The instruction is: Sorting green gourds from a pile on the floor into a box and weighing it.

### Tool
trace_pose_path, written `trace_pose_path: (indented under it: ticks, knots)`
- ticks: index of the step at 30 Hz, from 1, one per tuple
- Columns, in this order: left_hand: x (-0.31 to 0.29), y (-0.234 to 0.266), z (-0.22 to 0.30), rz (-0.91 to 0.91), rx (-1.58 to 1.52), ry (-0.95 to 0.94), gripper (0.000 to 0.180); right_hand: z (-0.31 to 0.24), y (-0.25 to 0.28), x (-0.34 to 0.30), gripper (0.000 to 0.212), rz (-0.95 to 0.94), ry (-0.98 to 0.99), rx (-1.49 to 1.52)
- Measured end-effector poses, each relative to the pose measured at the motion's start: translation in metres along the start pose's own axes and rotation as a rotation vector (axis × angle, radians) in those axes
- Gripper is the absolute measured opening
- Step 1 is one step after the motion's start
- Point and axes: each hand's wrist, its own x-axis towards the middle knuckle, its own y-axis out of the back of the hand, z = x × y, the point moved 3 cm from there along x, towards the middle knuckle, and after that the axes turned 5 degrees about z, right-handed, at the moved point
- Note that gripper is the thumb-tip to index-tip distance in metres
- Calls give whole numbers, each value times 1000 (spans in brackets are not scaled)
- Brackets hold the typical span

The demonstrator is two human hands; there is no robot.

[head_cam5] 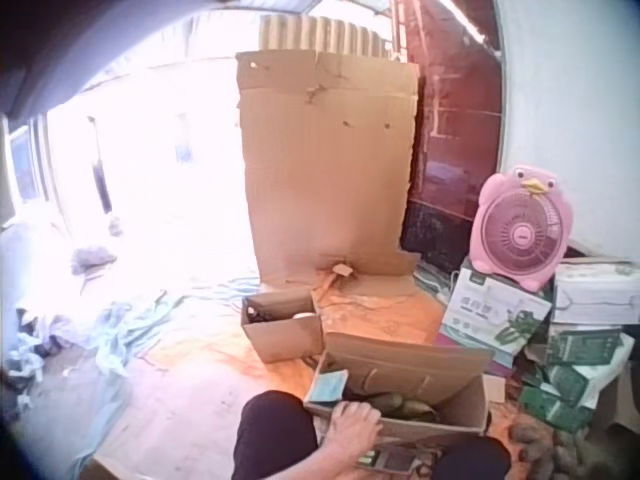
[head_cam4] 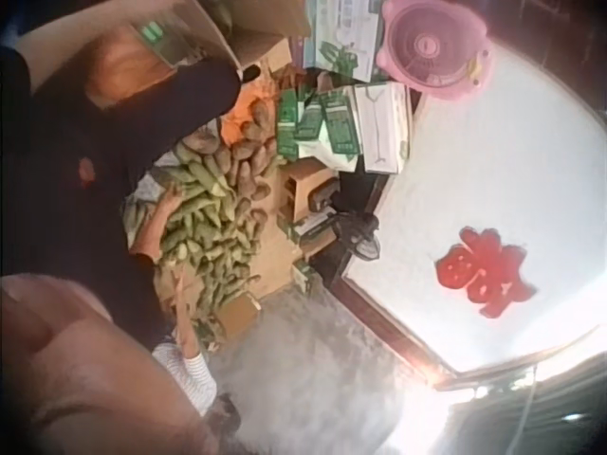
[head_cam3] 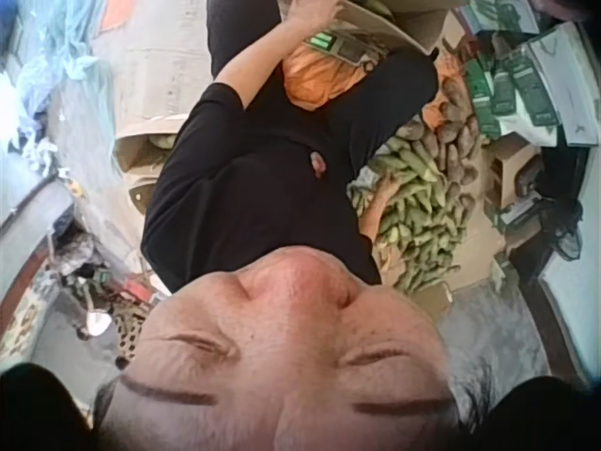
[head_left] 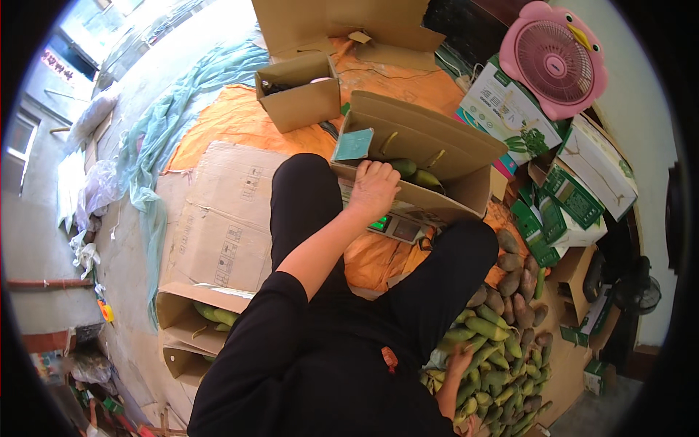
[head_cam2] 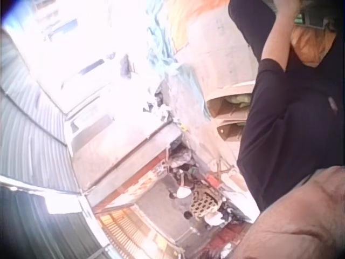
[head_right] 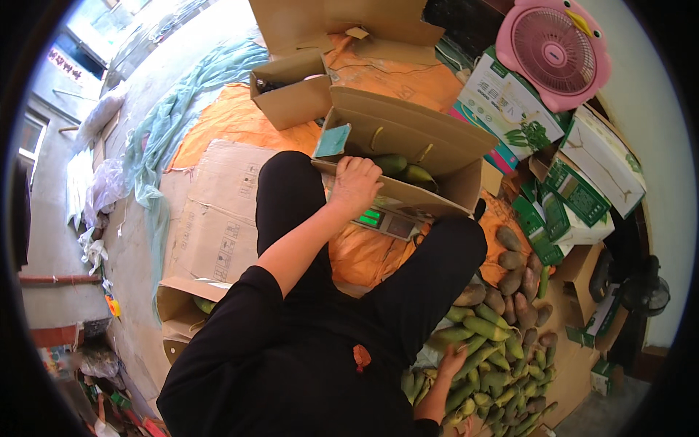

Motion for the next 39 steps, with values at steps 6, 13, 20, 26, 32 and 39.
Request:
trace_pose_path:
  ticks: [6,13,20,26,32,39]
  knots:
    - [-1,1,-1,26,-47,3,21,-188,77,45,34,163,366,414]
    - [-2,-1,-2,55,-64,-17,22,-405,59,29,33,-96,703,748]
    - [-1,0,-1,33,-32,-19,22,-496,-109,28,37,-649,577,625]
    - [1,-2,-3,12,-42,-13,23,-475,-101,56,34,-560,766,298]
    - [3,-19,-9,-123,202,3,23,-318,-9,101,28,-214,413,316]
    - [3,-23,-4,0,287,-201,27,-17,46,34,29,-38,-46,-233]
